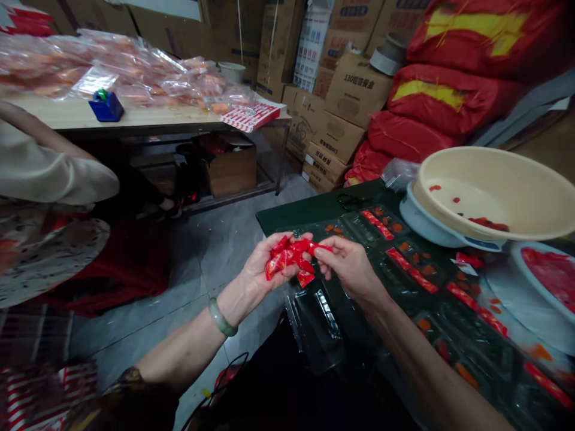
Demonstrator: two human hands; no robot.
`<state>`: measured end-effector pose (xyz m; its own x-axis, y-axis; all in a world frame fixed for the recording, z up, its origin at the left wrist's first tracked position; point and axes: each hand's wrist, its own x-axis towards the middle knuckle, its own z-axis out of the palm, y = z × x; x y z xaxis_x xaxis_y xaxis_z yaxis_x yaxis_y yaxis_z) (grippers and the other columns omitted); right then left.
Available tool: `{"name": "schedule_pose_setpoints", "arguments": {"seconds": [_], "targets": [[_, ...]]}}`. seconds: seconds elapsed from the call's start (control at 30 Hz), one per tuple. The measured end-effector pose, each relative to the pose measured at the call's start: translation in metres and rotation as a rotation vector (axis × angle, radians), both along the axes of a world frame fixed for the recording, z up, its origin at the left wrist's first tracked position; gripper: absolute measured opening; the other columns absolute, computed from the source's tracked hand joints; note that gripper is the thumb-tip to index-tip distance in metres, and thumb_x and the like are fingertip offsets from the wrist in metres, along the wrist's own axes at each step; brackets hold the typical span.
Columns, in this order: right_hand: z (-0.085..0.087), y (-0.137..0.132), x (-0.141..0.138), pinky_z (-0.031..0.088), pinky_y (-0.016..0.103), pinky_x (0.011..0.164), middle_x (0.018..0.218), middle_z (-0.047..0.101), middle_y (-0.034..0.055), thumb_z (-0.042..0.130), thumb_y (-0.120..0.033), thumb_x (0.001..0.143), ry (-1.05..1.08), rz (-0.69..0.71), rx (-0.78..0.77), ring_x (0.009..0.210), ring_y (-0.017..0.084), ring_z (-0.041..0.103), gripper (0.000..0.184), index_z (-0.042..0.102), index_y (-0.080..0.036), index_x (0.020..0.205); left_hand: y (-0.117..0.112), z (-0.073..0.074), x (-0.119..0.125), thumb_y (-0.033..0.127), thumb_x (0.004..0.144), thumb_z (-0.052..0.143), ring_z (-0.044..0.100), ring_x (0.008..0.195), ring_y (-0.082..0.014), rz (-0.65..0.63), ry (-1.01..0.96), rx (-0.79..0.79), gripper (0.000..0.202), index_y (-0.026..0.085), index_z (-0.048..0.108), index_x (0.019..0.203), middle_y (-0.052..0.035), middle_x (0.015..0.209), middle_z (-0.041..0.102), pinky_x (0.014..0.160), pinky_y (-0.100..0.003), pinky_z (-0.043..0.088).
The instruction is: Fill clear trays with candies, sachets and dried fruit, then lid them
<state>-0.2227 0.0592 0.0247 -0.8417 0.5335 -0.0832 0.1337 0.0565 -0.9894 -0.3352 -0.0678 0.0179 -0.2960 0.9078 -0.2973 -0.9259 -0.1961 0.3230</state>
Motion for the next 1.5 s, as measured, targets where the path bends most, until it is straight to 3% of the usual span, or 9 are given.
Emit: {"name": "schedule_pose_setpoints", "arguments": {"seconds": [0.2,0.3,0.43,0.53,0.63,0.73,0.87,1.3,1.5], "targets": [[-0.025,0.037,-0.014,0.042,0.028,0.060,0.076,0.062,0.0048,0.055,-0.031,0.081,-0.065,-0.237,0.827,0.068,0.016,0.057,0.018,0.066,-0.017,0.078,-0.012,0.003,-0.018,0.018,0.079,0.052,0.061,0.058,-0.0168,0.135,0.005,-0.058,0.016,0.011,0.058,0.065,-0.0117,0.086,0.066,0.028,-0.015,0.034],[-0.040,0.047,-0.026,0.038,0.029,0.064,0.087,0.060,0.0076,0.046,-0.022,0.086,-0.270,-0.130,1.247,0.080,0.019,0.055,0.022,0.067,-0.018,0.079,-0.018,0.006,-0.024,0.017,0.079,0.051,0.061,0.060,-0.0174,0.182,0.032,-0.075,0.016,0.011,0.058,0.066,-0.0116,0.087,0.065,0.028,-0.015,0.034],[-0.039,0.048,-0.032,0.037,0.032,0.070,0.092,0.058,0.0094,0.042,-0.013,0.084,-0.415,0.087,1.375,0.087,0.022,0.051,0.025,0.067,-0.018,0.088,-0.020,0.009,-0.025,0.016,0.080,0.049,0.060,0.061,-0.0181,0.197,0.043,-0.082,0.019,0.010,0.056,0.063,-0.0119,0.086,0.064,0.027,-0.016,0.033],[-0.025,0.036,-0.017,0.040,0.034,0.078,0.102,0.057,0.0119,0.042,-0.013,0.083,-0.281,0.000,1.150,0.095,0.022,0.052,0.029,0.063,-0.015,0.103,-0.017,0.014,-0.021,0.016,0.082,0.046,0.059,0.061,-0.0174,0.216,0.047,-0.088,0.020,0.011,0.055,0.065,-0.0117,0.084,0.063,0.027,-0.015,0.032],[-0.008,-0.003,0.017,0.047,0.030,0.070,0.100,0.058,0.0112,0.038,-0.021,0.088,-0.143,-0.144,0.547,0.087,0.018,0.058,0.032,0.053,-0.013,0.114,-0.012,0.022,-0.014,0.016,0.084,0.043,0.058,0.060,-0.0154,0.215,0.068,-0.101,0.021,0.012,0.053,0.066,-0.0112,0.083,0.062,0.028,-0.014,0.032],[0.003,-0.062,0.061,0.046,0.024,0.053,0.088,0.060,0.0070,0.037,-0.028,0.089,-0.191,-0.005,-0.028,0.070,0.014,0.061,0.034,0.049,-0.013,0.117,-0.003,0.033,-0.003,0.015,0.084,0.041,0.054,0.055,-0.0115,0.170,0.118,-0.105,0.019,0.013,0.052,0.069,-0.0106,0.081,0.061,0.030,-0.014,0.033],[0.009,-0.111,0.114,0.044,0.023,0.060,0.080,0.059,0.0023,0.052,-0.020,0.080,-0.131,0.235,0.090,0.065,0.010,0.055,0.021,0.061,-0.015,0.099,0.016,0.052,0.017,0.017,0.085,0.038,0.053,0.055,-0.0104,0.083,0.205,-0.076,0.020,0.015,0.048,0.067,-0.0097,0.080,0.059,0.030,-0.012,0.032],[0.003,-0.114,0.211,0.040,0.018,0.045,0.076,0.057,0.0012,0.049,-0.030,0.084,-0.047,-0.297,-0.246,0.054,0.007,0.054,0.022,0.055,-0.014,0.098,0.085,0.095,0.114,0.016,0.084,0.043,0.058,0.059,-0.0139,-0.245,0.293,-0.010,0.015,0.015,0.052,0.071,-0.0091,0.078,0.062,0.030,-0.013,0.030],[0.017,-0.085,0.203,0.041,0.020,0.040,0.081,0.058,0.0017,0.048,-0.050,0.085,0.268,-0.554,-0.376,0.055,0.010,0.057,0.039,0.047,-0.019,0.109,0.087,0.089,0.150,0.018,0.082,0.047,0.055,0.049,-0.0110,-0.384,0.310,-0.014,0.013,0.014,0.054,0.072,-0.0092,0.078,0.062,0.029,-0.015,0.030]]}}
